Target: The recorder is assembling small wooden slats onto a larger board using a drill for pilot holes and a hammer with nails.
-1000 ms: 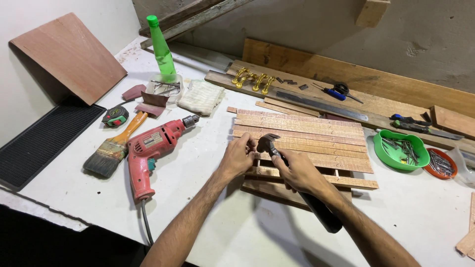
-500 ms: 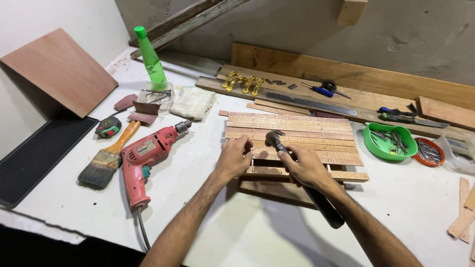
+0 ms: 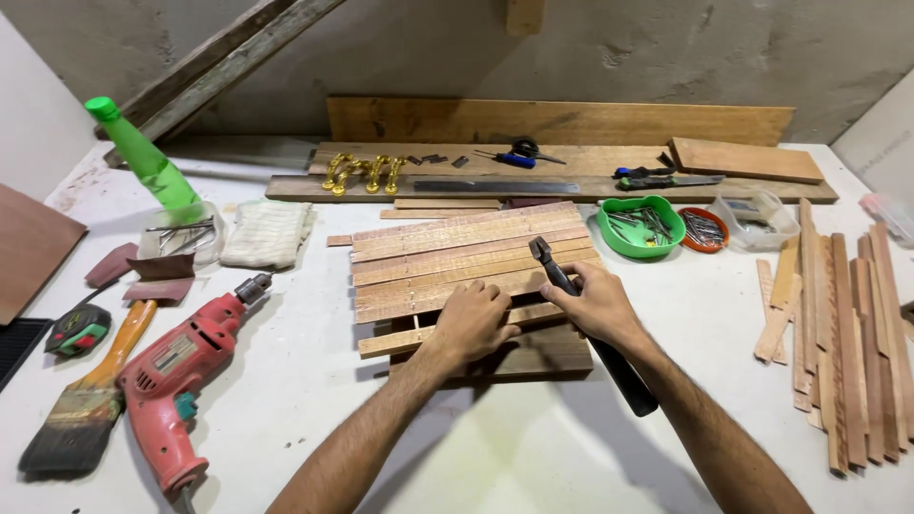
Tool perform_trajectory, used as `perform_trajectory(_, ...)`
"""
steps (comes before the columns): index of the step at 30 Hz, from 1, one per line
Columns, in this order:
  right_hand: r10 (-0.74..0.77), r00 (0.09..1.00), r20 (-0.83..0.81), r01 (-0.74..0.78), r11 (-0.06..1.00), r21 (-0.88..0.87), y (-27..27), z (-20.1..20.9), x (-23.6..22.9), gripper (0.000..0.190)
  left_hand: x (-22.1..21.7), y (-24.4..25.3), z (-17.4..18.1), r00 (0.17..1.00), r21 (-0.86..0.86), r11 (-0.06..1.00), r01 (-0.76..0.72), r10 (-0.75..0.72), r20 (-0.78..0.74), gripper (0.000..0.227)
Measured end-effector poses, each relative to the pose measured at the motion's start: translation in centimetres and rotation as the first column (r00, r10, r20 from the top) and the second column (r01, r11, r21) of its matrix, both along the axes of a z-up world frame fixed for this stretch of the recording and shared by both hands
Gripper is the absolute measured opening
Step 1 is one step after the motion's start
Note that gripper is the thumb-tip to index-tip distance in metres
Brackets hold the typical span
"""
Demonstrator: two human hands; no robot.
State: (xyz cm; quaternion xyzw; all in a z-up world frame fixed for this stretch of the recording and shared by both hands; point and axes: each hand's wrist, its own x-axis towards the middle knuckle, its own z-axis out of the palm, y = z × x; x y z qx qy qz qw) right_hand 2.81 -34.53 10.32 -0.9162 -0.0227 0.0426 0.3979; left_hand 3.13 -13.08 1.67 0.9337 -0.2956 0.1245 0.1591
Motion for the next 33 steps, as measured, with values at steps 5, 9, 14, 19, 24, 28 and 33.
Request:
perform_trajectory(5,-0.086,0.996,-0.024,0.086,0.996,0.014,-3.0,-0.4,-1.1,0.041,0.5,0.3,-0.1,0.996,0.089,0.995,0.049,-0.041,-0.08,0.034)
perform_trajectory(9,-0.147,0.989,-0.012,0.146,0.987,-0.065,-5.8,-2.8,-0.6,0.043,1.9,2.8,-2.7,0.993,0.119,0.989,0.085,-0.075,-0.089,0.034)
perform_trajectory(14,-0.21,0.974,0.086,0.22,0.966,-0.135,-7.7,-4.2,-1.2,0.043,1.2,3.5,-1.9,0.995,0.13,0.987,0.092,-0.087,-0.042,0.041)
perform_trajectory(19,-0.233,0.964,0.127,0.26,0.923,-0.283,-10.3,-6.3,-0.9,0.044,0.9,0.9,-1.5,0.995,0.057,0.994,0.093,-0.095,0.039,0.041)
perform_trajectory(24,-0.24,0.952,0.192,0.305,0.82,-0.484,-12.5,-8.6,-0.1,0.045,1.8,-2.4,-1.7,0.986,-0.001,0.991,0.133,-0.132,0.103,0.041)
perform_trajectory(28,-0.234,0.96,0.155,0.28,0.812,-0.512,-13.0,-10.0,0.4,0.04,2.0,-3.5,-1.4,0.985,0.004,0.988,0.155,-0.155,0.078,0.042)
perform_trajectory(33,-0.152,0.952,0.264,0.269,0.825,-0.497,-12.7,-11.4,1.3,0.041,2.5,-3.6,-2.7,0.975,-0.07,0.974,0.216,-0.213,0.058,0.032)
